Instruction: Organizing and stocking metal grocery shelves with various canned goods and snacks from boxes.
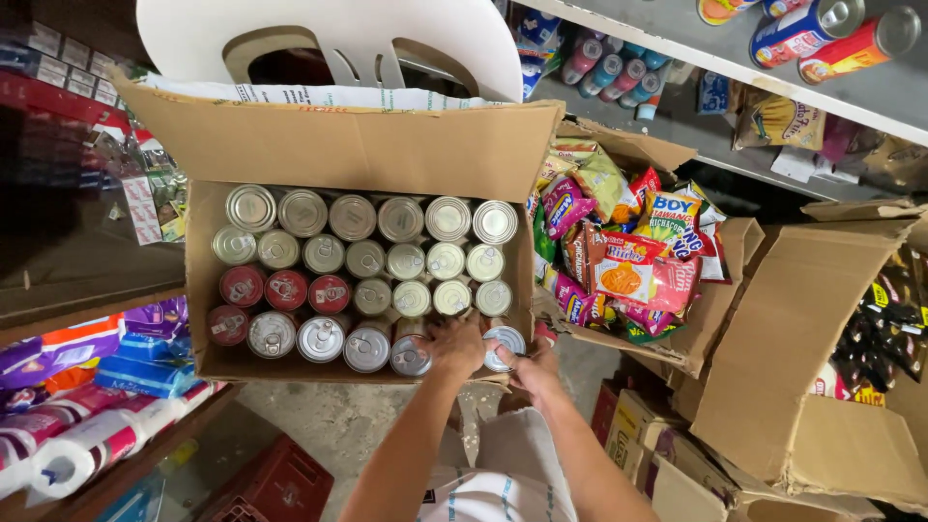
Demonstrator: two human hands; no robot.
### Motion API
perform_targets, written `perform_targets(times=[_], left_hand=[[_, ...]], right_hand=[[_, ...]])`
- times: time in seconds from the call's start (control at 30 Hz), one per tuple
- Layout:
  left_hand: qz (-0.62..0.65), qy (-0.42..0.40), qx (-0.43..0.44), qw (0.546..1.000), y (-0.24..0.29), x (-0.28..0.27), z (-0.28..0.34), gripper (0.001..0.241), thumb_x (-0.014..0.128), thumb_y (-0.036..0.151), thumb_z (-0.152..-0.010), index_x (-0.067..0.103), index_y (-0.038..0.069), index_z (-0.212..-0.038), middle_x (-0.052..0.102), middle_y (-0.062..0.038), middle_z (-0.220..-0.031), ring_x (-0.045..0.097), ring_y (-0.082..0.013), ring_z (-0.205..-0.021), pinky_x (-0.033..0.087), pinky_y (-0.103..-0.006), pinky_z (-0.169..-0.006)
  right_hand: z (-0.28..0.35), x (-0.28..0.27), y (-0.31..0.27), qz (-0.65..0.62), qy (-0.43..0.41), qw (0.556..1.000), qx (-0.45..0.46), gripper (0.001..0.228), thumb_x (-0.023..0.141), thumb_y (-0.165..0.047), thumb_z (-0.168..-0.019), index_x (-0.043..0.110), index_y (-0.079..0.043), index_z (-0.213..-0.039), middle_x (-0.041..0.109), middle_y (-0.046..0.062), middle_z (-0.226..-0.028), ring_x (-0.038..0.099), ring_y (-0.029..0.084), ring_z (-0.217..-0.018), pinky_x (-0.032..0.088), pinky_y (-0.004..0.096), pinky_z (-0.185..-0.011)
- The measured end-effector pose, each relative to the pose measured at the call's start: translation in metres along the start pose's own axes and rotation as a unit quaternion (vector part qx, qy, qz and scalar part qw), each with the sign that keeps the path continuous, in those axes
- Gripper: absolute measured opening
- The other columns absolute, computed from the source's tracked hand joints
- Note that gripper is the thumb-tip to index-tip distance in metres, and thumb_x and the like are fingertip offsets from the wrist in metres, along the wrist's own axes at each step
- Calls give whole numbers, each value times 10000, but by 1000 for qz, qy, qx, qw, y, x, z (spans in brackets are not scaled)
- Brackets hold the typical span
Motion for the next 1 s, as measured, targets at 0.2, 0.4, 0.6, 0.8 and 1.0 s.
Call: perform_targets(times=[0.2,0.4,0.6,0.8,1.0], left_hand=[[9,106,159,981,-8,59,-10,699,576,333,-1004,250,255,-1617,331,-154,-1624,312,-393,-1490,-7,-748,-1194],[-25,134,186,973,14,46,15,1061,826,436,-751,230,113,-1568,292,-197,-1570,387,-396,-1408,54,-686,-1176],[-32,149,130,980,26,57,-3,1041,874,585,-684,384,59,-1437,385,-195,-1476,451,-402,-1344,76,-706,-1196],[-75,186,114,973,30,67,-10,1038,886,592,-653,415,51,-1403,411,-213,-1413,383,-390,-1359,93,-668,-1197],[-68,196,92,974,40,48,0,1045,911,522,-604,422,48,-1397,466,-180,-1271,434,-361,-1258,104,-624,-1229]], right_hand=[[-3,-24,-15,0,-84,996,32,690,781,-465,-806,472,-145,-1334,701,109,-1147,720,219,-870,571,407,-741],[-17,-35,-23,26,-100,994,24,740,582,-618,-899,430,-149,-1451,665,43,-1239,719,227,-828,595,386,-802],[-69,-34,-11,287,6,952,-102,520,603,-488,-979,737,4,-1077,762,228,-956,719,326,-801,567,467,-720],[-64,-32,-28,442,-7,879,-177,275,640,-187,-905,744,36,-1025,695,311,-954,682,458,-953,560,510,-788],[6,-14,-98,364,-56,925,-92,229,615,-68,-865,684,65,-1038,730,314,-868,802,421,-813,614,488,-757]])
Point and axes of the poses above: each hand's wrist, its own z-axis away from the middle knuckle, its own x-axis out of the palm, y = z × x, the point moved 1 cm from there along -z, towards the middle knuckle
